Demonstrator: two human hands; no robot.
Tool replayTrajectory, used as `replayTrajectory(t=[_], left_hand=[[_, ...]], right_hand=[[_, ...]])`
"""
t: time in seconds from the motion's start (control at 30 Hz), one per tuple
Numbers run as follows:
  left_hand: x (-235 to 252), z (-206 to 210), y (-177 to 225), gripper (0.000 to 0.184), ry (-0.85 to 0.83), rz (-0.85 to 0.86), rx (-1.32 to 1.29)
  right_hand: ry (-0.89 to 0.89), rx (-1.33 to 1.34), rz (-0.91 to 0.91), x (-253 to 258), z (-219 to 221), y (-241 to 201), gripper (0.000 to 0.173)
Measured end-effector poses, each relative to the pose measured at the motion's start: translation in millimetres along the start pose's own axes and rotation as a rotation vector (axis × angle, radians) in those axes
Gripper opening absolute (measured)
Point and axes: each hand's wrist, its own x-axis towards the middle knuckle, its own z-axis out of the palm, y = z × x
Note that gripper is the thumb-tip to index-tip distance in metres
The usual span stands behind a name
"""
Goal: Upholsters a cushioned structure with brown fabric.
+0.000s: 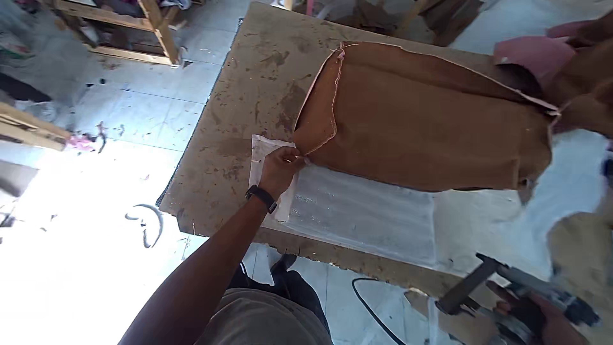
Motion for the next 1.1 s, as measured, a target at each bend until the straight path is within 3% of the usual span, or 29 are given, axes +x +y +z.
replayTrajectory(t=[0.13,0.2,0.27,0.33,0.4,0.47,0.57,0.63,0.73,0.87,1.1], left_hand=[[0.6,9.8,3.3,0.023,0.104,0.178,0.234],[-2.9,12.2,7.0,0.019,0.133,0.254,0.34],[-6.6,12.4,9.6,0.017,0.16,0.306,0.404],[-5.5,11.5,9.0,0.015,0.152,0.358,0.392],[-2.7,8.7,5.8,0.014,0.139,0.403,0.35],[0.0,7.8,4.2,0.013,0.117,0.418,0.293],[4.7,8.7,1.4,0.012,0.062,0.393,0.162],[4.9,5.1,-0.9,0.013,0.037,0.373,0.118],[5.7,4.2,1.0,0.011,0.016,0.346,-0.001],[6.3,2.2,5.0,0.01,0.003,0.256,-0.074],[4.7,-0.5,10.1,0.015,-0.097,0.188,-0.22]], right_hand=[[-0.054,-0.021,-0.037,58.0,-26.8,30.1,0.046],[0.122,-0.174,-0.097,73.9,-38.3,33.4,0.041],[0.252,-0.473,-0.101,72.5,-41.6,20.8,0.054],[0.297,-0.652,-0.297,55.9,-24.4,-5.4,0.059],[0.256,-0.544,-0.626,9.7,30.1,-38.6,0.05],[0.07,-0.419,-0.888,-60.5,116.5,-68.5,0.037],[-0.21,-0.526,-1.099,-140.0,254.1,-78.7,0.027],[-0.275,-0.693,-1.192,-153.6,331.1,-71.6,0.023],[-0.17,-0.856,-1.324,-139.0,414.2,-65.2,0.023],[0.072,-1.038,-1.359,-115.9,465.4,-62.6,0.021],[0.307,-1.043,-1.446,-112.9,478.3,-47.1,0.023]])
